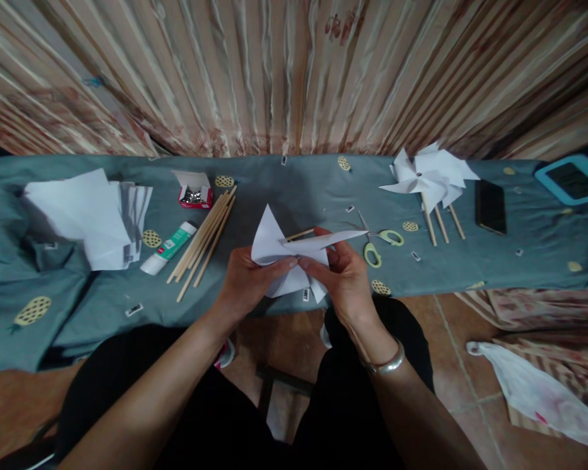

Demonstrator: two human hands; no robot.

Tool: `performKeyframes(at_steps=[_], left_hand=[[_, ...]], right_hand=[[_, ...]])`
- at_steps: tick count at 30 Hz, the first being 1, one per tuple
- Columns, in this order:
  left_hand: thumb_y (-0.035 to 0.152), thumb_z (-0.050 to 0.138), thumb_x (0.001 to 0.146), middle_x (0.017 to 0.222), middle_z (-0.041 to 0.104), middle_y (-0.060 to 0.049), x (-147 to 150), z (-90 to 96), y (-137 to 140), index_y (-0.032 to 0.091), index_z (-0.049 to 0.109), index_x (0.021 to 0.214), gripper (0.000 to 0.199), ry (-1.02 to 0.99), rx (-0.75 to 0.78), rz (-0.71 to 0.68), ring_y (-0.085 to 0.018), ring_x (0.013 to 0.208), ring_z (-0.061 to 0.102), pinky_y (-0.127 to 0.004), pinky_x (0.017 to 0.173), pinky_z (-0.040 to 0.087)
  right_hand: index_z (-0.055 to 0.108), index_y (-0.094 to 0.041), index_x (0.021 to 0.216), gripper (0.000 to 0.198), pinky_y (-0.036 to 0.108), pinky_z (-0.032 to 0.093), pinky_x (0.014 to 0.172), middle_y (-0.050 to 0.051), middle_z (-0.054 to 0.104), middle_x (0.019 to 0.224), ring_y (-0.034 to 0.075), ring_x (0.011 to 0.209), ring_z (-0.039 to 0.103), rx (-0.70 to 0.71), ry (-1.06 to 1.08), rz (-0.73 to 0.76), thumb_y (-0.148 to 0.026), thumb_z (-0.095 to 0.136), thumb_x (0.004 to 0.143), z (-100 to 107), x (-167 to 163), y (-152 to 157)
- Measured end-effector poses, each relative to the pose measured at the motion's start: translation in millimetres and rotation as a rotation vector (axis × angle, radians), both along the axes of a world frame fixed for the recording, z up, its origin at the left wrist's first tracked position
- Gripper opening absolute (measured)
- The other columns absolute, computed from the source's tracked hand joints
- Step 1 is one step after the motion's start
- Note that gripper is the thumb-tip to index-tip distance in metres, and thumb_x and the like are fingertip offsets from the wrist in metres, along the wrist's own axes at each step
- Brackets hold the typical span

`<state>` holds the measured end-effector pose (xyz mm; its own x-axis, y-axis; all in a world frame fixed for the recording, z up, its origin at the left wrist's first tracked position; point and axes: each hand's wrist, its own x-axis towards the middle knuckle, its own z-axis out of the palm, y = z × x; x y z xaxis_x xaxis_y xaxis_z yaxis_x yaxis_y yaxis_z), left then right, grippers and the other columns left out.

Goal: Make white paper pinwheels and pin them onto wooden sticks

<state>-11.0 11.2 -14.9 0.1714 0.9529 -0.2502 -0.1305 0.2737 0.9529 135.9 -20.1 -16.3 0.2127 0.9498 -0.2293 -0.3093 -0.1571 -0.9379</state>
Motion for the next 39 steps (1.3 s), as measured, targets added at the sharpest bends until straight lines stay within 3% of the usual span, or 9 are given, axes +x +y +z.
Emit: performKeyframes(at_steps=[11, 32, 39], left_hand=[[0.029, 0.081, 0.062, 0.076, 0.077, -0.003, -1, -2.6, 2, 0.014, 0.078, 0.08, 0.023, 0.08, 0.041, -0.04, -0.018, 0.068, 0.069, -0.027, 0.064, 0.056], [0.032, 0.083, 0.057, 0.071, 0.075, -0.004, 3, -7.5, -2, 0.013, 0.076, 0.075, 0.027, 0.02, -0.063, -0.019, -0.018, 0.062, 0.067, -0.028, 0.059, 0.053], [0.039, 0.08, 0.064, 0.082, 0.077, -0.006, 1, -2.4, -5, 0.014, 0.076, 0.086, 0.033, -0.029, -0.044, -0.115, -0.021, 0.074, 0.071, -0.031, 0.069, 0.056]], right_hand=[[0.062, -0.024, 0.098, 0.041, 0.028, 0.059, 0.066, -0.004, 0.074, 0.079, 0.015, 0.071, 0.069, 0.018, 0.017, 0.021, -0.026, 0.083, 0.062, 4, -1, -1], [0.061, -0.023, 0.087, 0.032, 0.024, 0.052, 0.057, -0.004, 0.072, 0.075, 0.013, 0.064, 0.064, 0.008, -0.033, 0.044, -0.025, 0.081, 0.063, 3, 1, -2], [0.064, -0.022, 0.093, 0.036, 0.024, 0.052, 0.055, -0.005, 0.073, 0.071, 0.013, 0.06, 0.064, 0.027, -0.123, -0.015, -0.027, 0.083, 0.063, 5, 14, -6]])
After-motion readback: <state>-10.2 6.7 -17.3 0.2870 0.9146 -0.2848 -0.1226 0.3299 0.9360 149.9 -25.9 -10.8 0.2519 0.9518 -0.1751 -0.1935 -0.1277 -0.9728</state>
